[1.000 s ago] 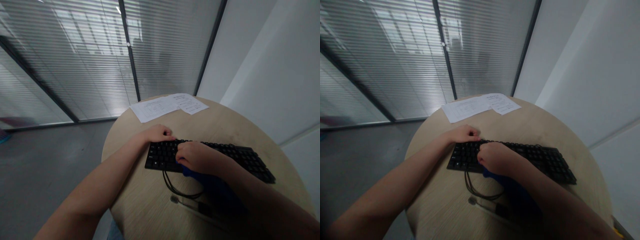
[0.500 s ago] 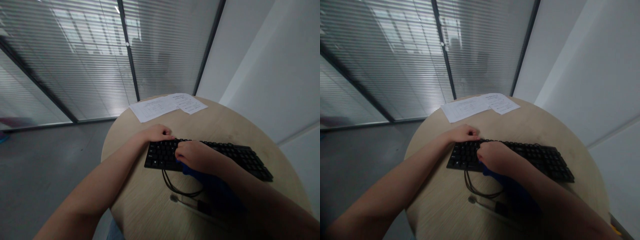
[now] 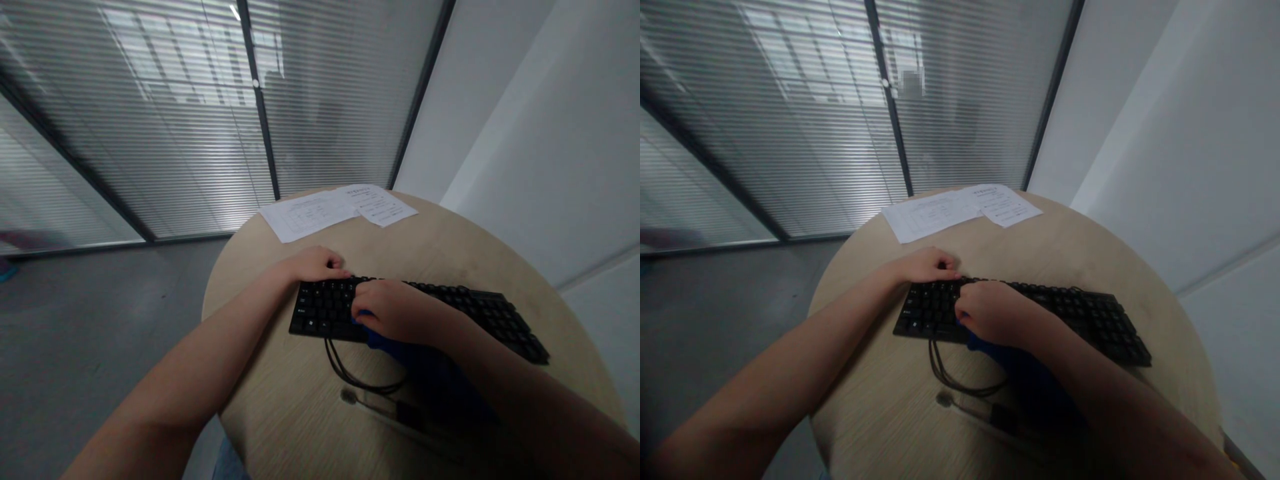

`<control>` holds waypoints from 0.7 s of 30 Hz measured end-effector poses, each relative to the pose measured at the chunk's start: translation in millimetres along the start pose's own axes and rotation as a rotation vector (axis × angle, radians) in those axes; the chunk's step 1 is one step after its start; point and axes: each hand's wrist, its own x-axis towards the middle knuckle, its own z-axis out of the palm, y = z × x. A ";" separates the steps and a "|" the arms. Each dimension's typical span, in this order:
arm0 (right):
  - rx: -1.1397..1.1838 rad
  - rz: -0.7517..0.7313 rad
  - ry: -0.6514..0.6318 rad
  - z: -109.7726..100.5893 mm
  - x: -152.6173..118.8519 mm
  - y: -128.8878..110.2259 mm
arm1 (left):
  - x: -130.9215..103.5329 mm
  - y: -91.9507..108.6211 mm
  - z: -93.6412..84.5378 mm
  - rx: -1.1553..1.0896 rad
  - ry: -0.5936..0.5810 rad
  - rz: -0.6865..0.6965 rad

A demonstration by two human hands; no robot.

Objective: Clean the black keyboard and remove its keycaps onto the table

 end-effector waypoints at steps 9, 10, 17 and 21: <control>-0.114 0.074 0.002 -1.1 2.6 -8.5 | 1.1 -3.2 1.0 0.028 0.032 0.040; -0.120 0.069 -0.014 -2.4 1.9 -8.9 | 0.8 -2.8 0.5 0.023 0.028 0.044; -0.155 0.024 0.016 4.4 3.0 -8.9 | 0.1 -2.4 -0.1 0.000 0.024 0.039; -0.173 0.033 0.009 2.3 2.5 -10.7 | 0.2 -4.0 0.6 0.013 0.017 0.045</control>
